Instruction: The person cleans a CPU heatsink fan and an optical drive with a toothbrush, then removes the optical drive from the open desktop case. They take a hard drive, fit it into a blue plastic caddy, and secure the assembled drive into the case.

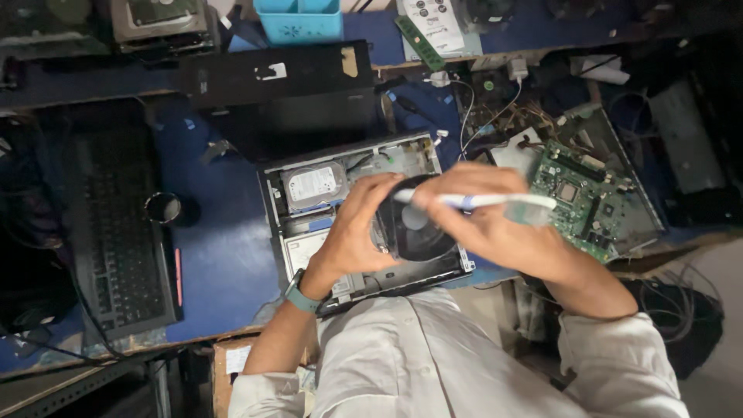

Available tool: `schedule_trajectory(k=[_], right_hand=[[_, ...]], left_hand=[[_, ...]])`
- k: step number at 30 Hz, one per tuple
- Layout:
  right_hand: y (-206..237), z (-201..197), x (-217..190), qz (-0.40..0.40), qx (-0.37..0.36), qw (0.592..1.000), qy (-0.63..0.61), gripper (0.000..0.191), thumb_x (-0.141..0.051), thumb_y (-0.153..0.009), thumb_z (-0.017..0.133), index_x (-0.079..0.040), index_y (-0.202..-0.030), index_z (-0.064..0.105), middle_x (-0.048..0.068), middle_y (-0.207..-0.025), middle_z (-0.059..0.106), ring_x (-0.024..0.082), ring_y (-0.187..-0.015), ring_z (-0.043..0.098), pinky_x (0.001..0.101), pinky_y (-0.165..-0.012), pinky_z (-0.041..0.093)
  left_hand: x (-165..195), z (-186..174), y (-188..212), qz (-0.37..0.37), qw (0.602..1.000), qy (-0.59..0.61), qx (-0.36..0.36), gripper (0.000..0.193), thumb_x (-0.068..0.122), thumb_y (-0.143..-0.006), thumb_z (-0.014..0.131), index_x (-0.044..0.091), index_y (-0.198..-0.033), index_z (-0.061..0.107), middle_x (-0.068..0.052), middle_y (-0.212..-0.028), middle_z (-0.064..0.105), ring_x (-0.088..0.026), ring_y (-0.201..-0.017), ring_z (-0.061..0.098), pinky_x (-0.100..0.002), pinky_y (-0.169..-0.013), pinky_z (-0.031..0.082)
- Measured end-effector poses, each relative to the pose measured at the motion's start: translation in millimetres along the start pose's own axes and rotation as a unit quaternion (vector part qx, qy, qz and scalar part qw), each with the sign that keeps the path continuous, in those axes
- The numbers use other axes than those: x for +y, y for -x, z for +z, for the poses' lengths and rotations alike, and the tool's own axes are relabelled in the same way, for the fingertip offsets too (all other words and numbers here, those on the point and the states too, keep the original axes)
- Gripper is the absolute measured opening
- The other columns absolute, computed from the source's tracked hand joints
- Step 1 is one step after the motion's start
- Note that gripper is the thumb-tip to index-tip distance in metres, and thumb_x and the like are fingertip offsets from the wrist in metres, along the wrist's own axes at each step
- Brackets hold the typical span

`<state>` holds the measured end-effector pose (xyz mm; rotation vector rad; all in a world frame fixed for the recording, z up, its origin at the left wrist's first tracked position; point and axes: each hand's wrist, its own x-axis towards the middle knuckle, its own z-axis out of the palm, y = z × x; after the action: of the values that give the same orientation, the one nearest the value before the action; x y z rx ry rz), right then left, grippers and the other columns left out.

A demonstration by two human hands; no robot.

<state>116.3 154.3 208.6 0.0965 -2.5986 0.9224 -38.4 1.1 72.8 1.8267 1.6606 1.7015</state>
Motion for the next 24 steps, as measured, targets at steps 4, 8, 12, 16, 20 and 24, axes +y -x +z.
schedule_trajectory(k=[4, 8, 12, 16, 20, 24], right_hand=[[1, -2, 1, 0.094, -0.043, 0.994, 0.02, 0.016, -0.016, -0.095, 0.072, -0.003, -0.088, 0.075, 0.01, -0.077, 0.074, 0.021, -0.062, 0.069, 0.0339, -0.056, 0.052], [4, 1, 2, 0.157, -0.01, 0.984, -0.087, 0.019, -0.019, -0.098, 0.068, -0.003, -0.106, 0.075, 0.008, -0.086, 0.075, 0.016, -0.071, 0.074, 0.0305, -0.06, 0.057], [12, 1, 14, 0.179, -0.017, 0.977, -0.113, 0.018, -0.018, -0.1, 0.065, -0.004, -0.108, 0.074, 0.005, -0.082, 0.075, 0.015, -0.071, 0.073, 0.03, -0.063, 0.057], [32, -1, 29, 0.035, -0.066, 0.993, -0.089, 0.015, -0.018, -0.088, 0.075, -0.003, -0.091, 0.075, 0.005, -0.073, 0.072, 0.013, -0.06, 0.068, 0.0277, -0.052, 0.052], [58, -17, 32, 0.124, 0.15, 0.978, -0.079, 0.03, -0.01, -0.101, 0.068, -0.005, -0.073, 0.06, 0.003, -0.074, 0.063, 0.012, -0.061, 0.054, 0.0253, -0.057, 0.042], [59, -20, 16, 0.188, 0.026, 0.973, -0.133, 0.011, -0.005, -0.102, 0.057, -0.003, -0.091, 0.061, 0.01, -0.102, 0.072, 0.013, -0.066, 0.058, 0.0265, -0.061, 0.049]], left_hand=[[1, -4, 0, -0.024, 1.0, -0.005, 0.004, 0.105, 0.024, -0.056, 0.097, 0.001, -0.145, 0.047, -0.02, -0.141, 0.054, -0.041, -0.133, 0.055, -0.048, -0.114, 0.045], [1, -5, -1, -0.018, 1.0, -0.002, 0.018, 0.103, 0.026, -0.062, 0.099, 0.003, -0.147, 0.046, -0.019, -0.144, 0.054, -0.038, -0.134, 0.056, -0.045, -0.116, 0.046], [0, -5, -1, -0.014, 1.0, -0.01, 0.015, 0.102, 0.022, -0.06, 0.097, 0.002, -0.146, 0.047, -0.019, -0.142, 0.055, -0.04, -0.134, 0.055, -0.047, -0.116, 0.045], [-1, -7, 0, -0.001, 1.0, -0.015, 0.014, 0.101, 0.021, -0.061, 0.097, 0.002, -0.147, 0.046, -0.019, -0.142, 0.055, -0.038, -0.134, 0.055, -0.046, -0.116, 0.045], [-1, -8, 3, -0.033, 0.999, 0.001, 0.015, 0.102, 0.018, -0.059, 0.095, 0.002, -0.147, 0.047, -0.019, -0.144, 0.054, -0.039, -0.135, 0.054, -0.046, -0.116, 0.046], [-1, -5, 3, -0.043, 0.999, -0.004, 0.007, 0.103, 0.017, -0.055, 0.096, 0.002, -0.145, 0.048, -0.018, -0.141, 0.054, -0.039, -0.133, 0.054, -0.047, -0.114, 0.045]])
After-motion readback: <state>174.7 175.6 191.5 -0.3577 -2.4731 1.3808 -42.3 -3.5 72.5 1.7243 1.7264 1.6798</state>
